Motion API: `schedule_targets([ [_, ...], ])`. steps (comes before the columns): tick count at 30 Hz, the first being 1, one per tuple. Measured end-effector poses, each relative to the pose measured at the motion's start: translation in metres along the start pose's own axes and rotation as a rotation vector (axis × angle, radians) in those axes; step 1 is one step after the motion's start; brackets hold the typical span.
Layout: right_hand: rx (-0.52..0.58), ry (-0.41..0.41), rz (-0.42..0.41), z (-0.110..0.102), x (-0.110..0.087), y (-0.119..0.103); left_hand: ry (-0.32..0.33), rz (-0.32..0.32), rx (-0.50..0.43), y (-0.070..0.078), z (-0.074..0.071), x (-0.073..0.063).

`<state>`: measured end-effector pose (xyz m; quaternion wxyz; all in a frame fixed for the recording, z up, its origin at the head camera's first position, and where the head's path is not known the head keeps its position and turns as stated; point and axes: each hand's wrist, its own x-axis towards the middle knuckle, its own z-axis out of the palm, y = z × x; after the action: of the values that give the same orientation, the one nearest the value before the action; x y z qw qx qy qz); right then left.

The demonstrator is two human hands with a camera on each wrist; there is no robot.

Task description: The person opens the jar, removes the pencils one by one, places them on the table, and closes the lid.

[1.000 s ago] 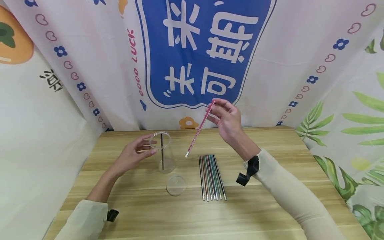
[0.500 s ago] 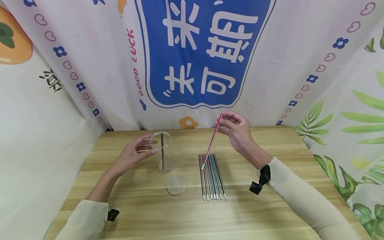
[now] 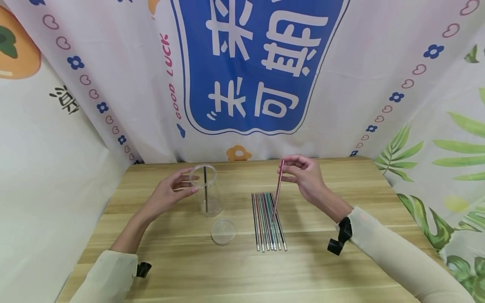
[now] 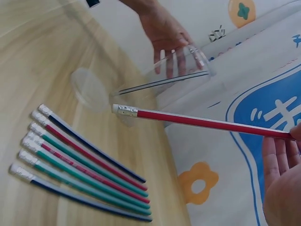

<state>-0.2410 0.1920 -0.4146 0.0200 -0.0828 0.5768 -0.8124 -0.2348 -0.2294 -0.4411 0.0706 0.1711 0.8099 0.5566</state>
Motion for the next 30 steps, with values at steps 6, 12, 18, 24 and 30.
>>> schedule_targets([
  [6, -0.054, -0.014, 0.010, -0.009, -0.007, 0.006, -0.001, 0.006, 0.005, 0.001, 0.000, 0.001],
  [12, -0.103, -0.023, 0.046, -0.021, -0.013, 0.013, -0.002, 0.012, -0.005, 0.001, 0.000, 0.000],
  [18, -0.137, -0.026, 0.063, -0.033, -0.021, 0.020, 0.001, 0.008, -0.006, -0.001, 0.000, 0.000],
  [24, -0.180, -0.024, 0.091, -0.042, -0.028, 0.026, 0.001, 0.006, -0.008, -0.001, 0.000, 0.001],
  [30, -0.206, -0.028, 0.115, -0.047, -0.033, 0.032, 0.005, 0.002, -0.005, 0.000, 0.001, 0.000],
])
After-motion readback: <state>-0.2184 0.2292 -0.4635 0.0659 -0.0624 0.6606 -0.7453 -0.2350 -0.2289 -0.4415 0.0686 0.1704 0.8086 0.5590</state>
